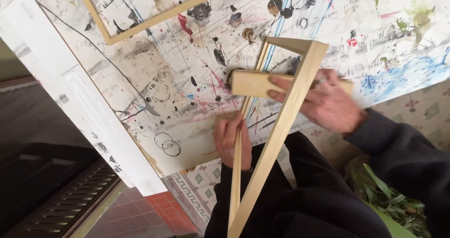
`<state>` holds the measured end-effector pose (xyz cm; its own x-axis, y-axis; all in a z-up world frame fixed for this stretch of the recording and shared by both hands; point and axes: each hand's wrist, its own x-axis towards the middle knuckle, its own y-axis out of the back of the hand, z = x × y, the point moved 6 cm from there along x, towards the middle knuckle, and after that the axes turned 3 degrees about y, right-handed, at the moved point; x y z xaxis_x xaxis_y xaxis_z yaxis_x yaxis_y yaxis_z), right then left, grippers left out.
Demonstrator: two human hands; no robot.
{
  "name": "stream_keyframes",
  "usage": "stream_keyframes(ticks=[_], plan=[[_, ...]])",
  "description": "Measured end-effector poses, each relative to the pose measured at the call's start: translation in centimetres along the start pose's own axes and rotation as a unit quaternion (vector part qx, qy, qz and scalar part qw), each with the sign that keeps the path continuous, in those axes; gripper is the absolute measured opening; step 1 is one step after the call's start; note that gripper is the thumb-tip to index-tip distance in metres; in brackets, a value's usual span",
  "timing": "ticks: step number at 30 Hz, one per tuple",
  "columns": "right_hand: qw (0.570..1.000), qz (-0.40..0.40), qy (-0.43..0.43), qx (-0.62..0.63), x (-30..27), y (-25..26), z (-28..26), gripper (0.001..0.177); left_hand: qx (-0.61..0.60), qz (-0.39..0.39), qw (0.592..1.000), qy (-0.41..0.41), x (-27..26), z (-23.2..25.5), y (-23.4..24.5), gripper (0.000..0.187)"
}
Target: Sanding the edges and surfaces of a small wooden picture frame on a workbench.
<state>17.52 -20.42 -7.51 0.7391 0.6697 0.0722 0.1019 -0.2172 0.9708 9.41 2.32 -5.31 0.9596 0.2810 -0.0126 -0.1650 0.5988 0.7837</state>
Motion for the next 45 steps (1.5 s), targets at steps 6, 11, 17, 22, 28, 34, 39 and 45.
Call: stream_keyframes(ticks=[6, 11, 17, 22, 28, 34, 39, 45], plan=[[0.999, 0.019, -0.013, 0.043, 0.7, -0.4, 0.7, 0.054, -0.011, -0.043, 0.999, 0.03, -0.3, 0.0, -0.1, 0.025], [1.0, 0.001, -0.011, -0.004, 1.1, 1.1, 2.1, 0.054, 0.001, 0.001, 1.0, 0.008, -0.1, -0.1, 0.9, 0.026], [0.995, 0.067, 0.02, 0.072, 0.3, 1.2, 0.1, 0.052, -0.008, -0.009, 1.0, -0.008, -0.2, 0.0, 0.1, 0.026], [0.999, 0.008, 0.003, 0.035, 1.1, -0.3, 0.2, 0.054, 0.002, -0.023, 0.999, 0.022, -0.1, 0.1, 0.5, 0.027], [0.995, 0.007, -0.006, 0.096, 0.8, -0.5, 1.2, 0.048, 0.002, -0.011, 1.0, 0.006, -0.1, 0.1, 0.7, 0.026], [0.987, 0.011, -0.002, 0.163, 0.7, 1.7, 0.5, 0.056, 0.006, -0.009, 1.0, 0.019, 0.0, 0.1, 0.1, 0.024], [0.979, 0.041, -0.017, 0.197, 1.0, -0.8, 0.8, 0.054, -0.012, -0.041, 0.999, 0.033, -0.4, -0.2, 0.1, 0.025], [0.996, 0.029, 0.054, 0.06, 2.1, 2.4, -0.3, 0.053, 0.008, 0.014, 1.0, 0.017, 0.2, 0.0, 0.9, 0.026]])
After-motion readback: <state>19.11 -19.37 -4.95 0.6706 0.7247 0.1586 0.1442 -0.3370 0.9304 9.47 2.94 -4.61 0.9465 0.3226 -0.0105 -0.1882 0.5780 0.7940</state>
